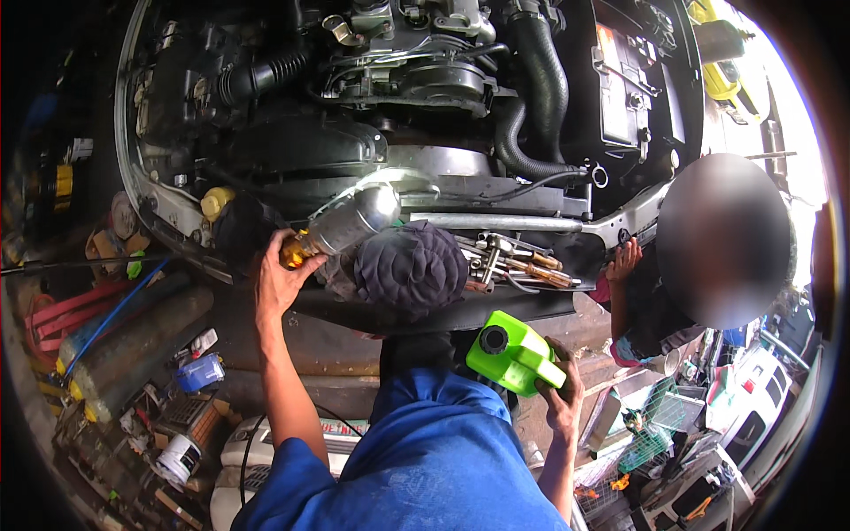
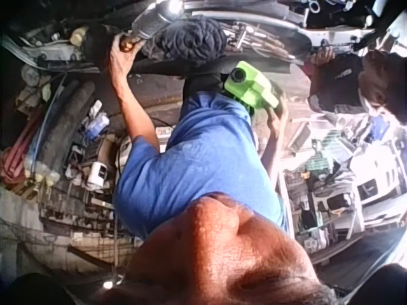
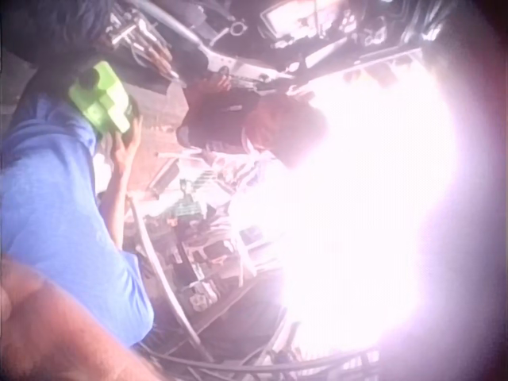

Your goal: Inspecting the engine bay and battery of a vehicle and carrying a coolant container through a service bay.

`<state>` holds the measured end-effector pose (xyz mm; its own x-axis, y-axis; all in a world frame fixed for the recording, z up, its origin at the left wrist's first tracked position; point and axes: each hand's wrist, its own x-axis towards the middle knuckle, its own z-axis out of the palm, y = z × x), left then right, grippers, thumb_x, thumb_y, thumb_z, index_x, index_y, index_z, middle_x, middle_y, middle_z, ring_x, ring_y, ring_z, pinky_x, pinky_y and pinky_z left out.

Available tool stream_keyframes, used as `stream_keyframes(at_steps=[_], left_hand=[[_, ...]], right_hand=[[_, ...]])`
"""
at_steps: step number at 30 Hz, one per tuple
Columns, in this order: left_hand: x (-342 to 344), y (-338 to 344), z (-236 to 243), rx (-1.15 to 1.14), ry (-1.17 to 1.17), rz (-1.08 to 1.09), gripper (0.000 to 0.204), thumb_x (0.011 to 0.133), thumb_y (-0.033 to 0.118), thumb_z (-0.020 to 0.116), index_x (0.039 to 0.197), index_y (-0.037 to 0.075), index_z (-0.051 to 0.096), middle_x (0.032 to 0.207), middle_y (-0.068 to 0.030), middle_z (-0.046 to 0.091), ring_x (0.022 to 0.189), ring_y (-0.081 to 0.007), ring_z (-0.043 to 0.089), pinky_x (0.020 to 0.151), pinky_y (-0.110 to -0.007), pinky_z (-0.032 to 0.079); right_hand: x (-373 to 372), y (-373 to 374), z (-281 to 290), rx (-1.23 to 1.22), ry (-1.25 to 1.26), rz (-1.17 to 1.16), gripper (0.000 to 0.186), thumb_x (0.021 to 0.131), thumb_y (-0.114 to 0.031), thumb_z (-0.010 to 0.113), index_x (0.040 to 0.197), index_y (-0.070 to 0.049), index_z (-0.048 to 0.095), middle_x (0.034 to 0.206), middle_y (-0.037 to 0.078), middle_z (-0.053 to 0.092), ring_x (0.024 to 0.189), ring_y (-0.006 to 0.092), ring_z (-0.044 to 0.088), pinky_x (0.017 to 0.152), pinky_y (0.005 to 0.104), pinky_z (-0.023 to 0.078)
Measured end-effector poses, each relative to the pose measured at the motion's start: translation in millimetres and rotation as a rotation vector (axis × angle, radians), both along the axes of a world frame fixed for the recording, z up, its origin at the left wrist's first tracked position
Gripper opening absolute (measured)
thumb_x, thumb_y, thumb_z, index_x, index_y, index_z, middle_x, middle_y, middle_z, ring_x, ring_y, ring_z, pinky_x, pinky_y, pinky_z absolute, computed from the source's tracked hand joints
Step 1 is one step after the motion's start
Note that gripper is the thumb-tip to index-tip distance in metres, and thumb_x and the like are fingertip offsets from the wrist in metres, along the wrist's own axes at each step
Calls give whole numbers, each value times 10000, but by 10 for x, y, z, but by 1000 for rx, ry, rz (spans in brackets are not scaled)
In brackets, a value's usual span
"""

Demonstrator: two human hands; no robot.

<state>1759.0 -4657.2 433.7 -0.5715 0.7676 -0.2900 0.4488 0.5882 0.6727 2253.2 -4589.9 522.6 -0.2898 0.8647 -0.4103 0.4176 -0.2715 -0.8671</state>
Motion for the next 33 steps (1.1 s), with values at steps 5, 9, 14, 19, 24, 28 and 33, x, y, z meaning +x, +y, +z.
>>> stream_keyframes(at_steps=[5,9,14,19,24,28,33], left_hand=[[81,-49,-89,38,307,-133,565,694,297,905,1110,18,645,1059,-153,648,1000,-368,637,850,-439,515],[158,-120,-178,59,395,-163,581,697,391,895,1118,67,662,1103,-102,616,1041,-335,614,881,-451,504],[216,-70,-107,228,459,-195,629,869,497,723,1307,67,588,1158,-154,602,1099,-354,571,958,-454,454],[388,418,42,441,294,-76,446,1050,354,470,1351,43,579,1149,-190,601,1076,-362,579,935,-442,451],[907,1368,391,359,5,-217,357,1055,283,481,1278,66,658,1005,-233,716,948,-378,694,802,-423,530],[1328,1982,376,170,100,-535,364,1032,239,483,1265,22,658,1141,-260,677,1084,-419,653,952,-461,515],[1496,2429,-35,38,163,-714,404,996,201,440,1241,-51,640,1063,-300,675,1018,-437,664,941,-502,509]], right_hand=[[-35,-16,61,-3,-4,-5,312,780,-97,710,1046,45,628,1419,237,543,1338,350,505,1120,438,366],[-20,-76,26,12,18,-18,379,771,-126,708,1093,55,624,1419,234,541,1335,349,501,1125,439,360],[4,-143,-16,12,24,-2,349,760,-98,709,1074,35,634,1400,229,549,1320,349,512,1115,443,370],[7,-179,45,42,58,-24,334,761,-89,712,1060,39,637,1402,230,547,1320,352,513,1112,446,377],[78,-317,72,54,33,-62,359,760,-94,719,1086,37,646,1412,230,541,1330,350,508,1114,444,377],[234,-506,-3,76,16,-113,353,743,-88,721,1072,15,640,1407,217,552,1321,354,518,1110,439,382],[276,-689,64,49,41,-206,339,757,-76,718,1069,34,646,1435,215,524,1347,325,489,1122,423,361]])
